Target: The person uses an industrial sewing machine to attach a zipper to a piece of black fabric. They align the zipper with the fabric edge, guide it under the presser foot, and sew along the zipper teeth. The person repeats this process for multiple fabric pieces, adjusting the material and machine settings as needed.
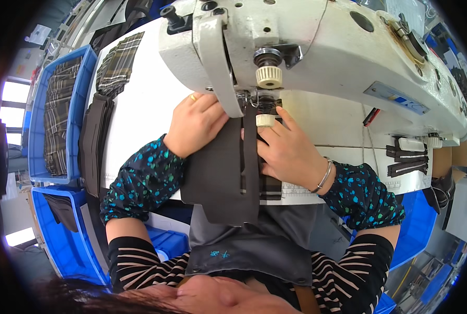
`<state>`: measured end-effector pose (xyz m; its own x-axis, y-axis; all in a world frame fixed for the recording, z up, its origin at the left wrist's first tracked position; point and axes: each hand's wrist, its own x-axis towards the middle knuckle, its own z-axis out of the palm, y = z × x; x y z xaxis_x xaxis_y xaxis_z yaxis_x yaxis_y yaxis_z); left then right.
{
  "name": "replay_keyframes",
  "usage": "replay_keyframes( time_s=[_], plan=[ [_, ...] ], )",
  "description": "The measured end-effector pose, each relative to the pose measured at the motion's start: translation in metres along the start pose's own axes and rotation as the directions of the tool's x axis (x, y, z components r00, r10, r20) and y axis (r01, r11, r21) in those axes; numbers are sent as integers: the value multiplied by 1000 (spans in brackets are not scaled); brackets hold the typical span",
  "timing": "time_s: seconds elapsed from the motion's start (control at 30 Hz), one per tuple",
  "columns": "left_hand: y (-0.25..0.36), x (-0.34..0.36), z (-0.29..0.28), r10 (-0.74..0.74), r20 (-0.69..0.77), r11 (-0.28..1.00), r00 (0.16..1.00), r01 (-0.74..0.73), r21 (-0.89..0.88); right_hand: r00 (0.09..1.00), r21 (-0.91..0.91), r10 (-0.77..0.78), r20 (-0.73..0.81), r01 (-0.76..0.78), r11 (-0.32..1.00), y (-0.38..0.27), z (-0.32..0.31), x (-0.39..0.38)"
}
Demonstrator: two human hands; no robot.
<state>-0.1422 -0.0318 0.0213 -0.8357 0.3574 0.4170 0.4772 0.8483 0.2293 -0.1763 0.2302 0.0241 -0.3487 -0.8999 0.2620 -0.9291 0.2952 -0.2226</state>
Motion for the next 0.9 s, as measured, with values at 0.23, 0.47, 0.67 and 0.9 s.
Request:
replay_keyframes(
  time_s=[0.23, 0.47, 0.67, 0.9],
  plan=[
    [33, -30, -3, -101, 162, 993, 982, 111, -50, 1000, -18, -1, -19, 1, 1000, 0, 2, 0],
    [29, -26, 3, -77, 137, 995, 988, 85, -55, 1000, -30, 2, 13, -2, 1000, -1, 0, 0],
    [29, -27, 2, -62, 146, 997, 987, 69, -38, 999, -38, 9, 30, -8, 999, -1, -1, 0],
    [30, -25, -2, -54, 173, 998, 983, 61, -35, 1000, -19, 13, 17, -12, 1000, -1, -3, 1]
  ],
)
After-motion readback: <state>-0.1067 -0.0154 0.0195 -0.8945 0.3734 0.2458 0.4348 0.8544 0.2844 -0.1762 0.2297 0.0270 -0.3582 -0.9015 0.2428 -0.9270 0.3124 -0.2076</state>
